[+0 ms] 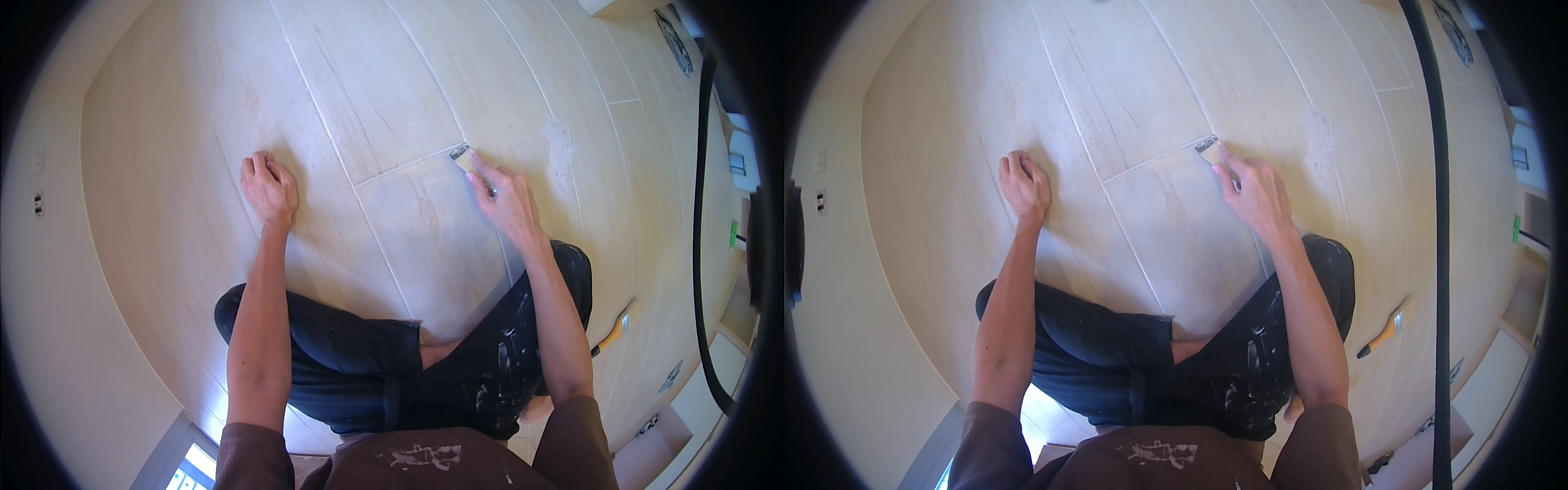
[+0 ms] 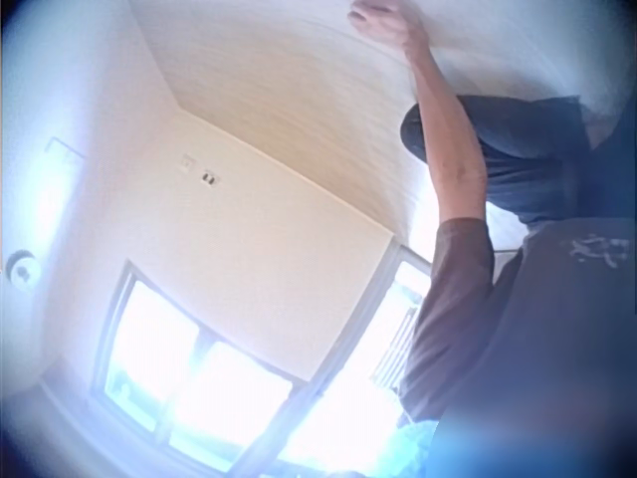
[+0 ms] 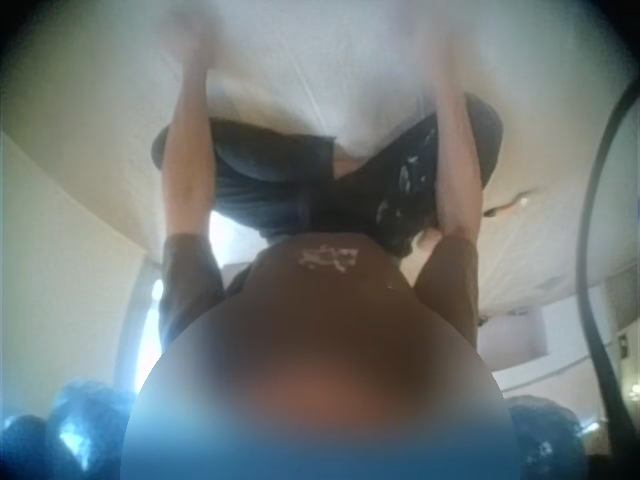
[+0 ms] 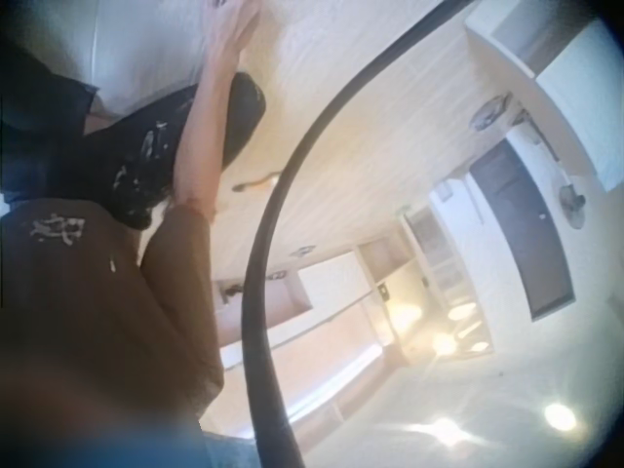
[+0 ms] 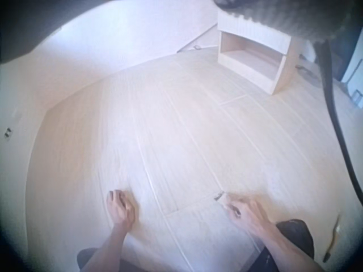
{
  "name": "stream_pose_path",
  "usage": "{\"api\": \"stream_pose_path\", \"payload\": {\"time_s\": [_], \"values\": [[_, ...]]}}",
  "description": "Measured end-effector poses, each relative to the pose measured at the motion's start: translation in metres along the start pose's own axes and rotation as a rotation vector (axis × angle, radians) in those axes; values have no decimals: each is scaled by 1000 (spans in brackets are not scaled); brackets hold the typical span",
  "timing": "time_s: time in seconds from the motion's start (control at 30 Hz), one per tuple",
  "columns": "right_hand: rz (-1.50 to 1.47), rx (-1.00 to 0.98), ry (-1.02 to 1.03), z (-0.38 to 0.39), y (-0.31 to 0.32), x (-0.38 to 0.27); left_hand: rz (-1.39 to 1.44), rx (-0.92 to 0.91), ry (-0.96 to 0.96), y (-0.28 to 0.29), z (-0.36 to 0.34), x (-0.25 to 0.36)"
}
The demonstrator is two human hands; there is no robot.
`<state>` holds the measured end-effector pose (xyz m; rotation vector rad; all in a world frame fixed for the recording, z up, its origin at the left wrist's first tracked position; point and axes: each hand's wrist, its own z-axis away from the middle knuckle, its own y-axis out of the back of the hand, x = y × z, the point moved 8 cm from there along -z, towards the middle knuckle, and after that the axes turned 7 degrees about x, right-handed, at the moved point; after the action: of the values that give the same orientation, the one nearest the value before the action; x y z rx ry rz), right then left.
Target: The person sits on a tiled floor and uses a small brush to apply grout into the seams between tiles. They then use a small scraper tool to smooth and remove excess grout from the tile surfaces.
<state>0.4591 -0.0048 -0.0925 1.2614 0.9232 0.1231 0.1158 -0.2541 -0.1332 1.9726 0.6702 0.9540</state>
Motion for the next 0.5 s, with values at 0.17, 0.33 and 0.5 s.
{"api": "stream_pose_path", "payload": {"time_s": [0.17,0.33,0.5], "values": [[-10,45,32,-8,0,-10,19,-4,10,0,-2,0],[-4,36,3,-3,2,-7,22,14,-16,0,7,2],[91,-75,-34,-16,-1,-17,49,22,5,3,16,2]]}}
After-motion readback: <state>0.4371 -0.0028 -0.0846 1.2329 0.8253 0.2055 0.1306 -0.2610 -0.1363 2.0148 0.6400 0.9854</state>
